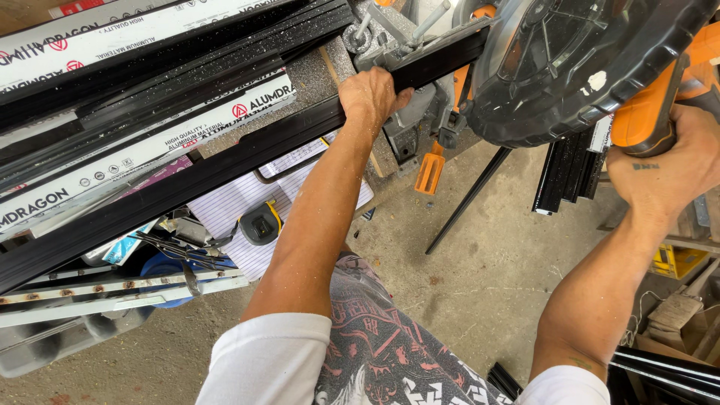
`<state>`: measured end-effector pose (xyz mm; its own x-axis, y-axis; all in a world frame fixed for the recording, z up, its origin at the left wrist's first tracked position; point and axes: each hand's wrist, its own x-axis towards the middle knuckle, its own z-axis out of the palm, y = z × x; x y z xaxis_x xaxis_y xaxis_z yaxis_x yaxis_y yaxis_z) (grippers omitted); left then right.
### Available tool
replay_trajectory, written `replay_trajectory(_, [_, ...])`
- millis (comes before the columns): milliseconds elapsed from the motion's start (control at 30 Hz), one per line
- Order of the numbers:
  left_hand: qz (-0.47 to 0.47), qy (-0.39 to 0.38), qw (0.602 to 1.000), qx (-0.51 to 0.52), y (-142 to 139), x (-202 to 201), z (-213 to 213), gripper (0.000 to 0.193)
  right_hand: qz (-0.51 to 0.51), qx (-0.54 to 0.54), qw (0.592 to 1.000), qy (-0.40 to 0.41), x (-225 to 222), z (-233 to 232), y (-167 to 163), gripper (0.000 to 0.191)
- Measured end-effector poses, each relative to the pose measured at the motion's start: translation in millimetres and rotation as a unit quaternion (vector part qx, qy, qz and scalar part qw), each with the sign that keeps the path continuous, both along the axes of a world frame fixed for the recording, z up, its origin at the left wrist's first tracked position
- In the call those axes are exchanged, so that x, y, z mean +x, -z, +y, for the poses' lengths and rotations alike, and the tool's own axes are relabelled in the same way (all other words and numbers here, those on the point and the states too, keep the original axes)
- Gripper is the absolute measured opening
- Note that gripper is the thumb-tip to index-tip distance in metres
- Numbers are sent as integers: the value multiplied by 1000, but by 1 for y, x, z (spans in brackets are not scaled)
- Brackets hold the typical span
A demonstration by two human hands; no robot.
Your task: The person measures a black aluminum profile with a tape measure and marks it with a pencil, then cuts it using a miter saw. After cutting, the person removes protective film from the profile and stacks it with other cut pieces.
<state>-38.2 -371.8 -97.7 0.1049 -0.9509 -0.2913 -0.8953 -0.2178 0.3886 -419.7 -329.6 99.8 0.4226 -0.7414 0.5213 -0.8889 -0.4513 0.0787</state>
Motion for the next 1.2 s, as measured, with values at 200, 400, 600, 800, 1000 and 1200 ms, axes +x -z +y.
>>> replay_trajectory(200, [0,5,1000,15,-3,0,0,81,7,-24,1000,17,0,1,4,25])
replay_trajectory(400, [5,2,1000,5,-2,1,1,81,42,-59,997,15,4,4,5,25])
replay_trajectory(600, [8,0,1000,12,-2,0,1,82,15,-39,999,12,6,6,4,23])
replay_trajectory(800, [-1,5,1000,18,-1,1,0,81,18,-49,999,4,8,8,7,25])
replay_trajectory(1000, [-6,0,1000,3,0,1,0,80,9,-38,999,4,4,7,11,26])
replay_trajectory(1200, [-8,0,1000,6,-1,0,1,80,50,-67,996,25,3,4,15,21])
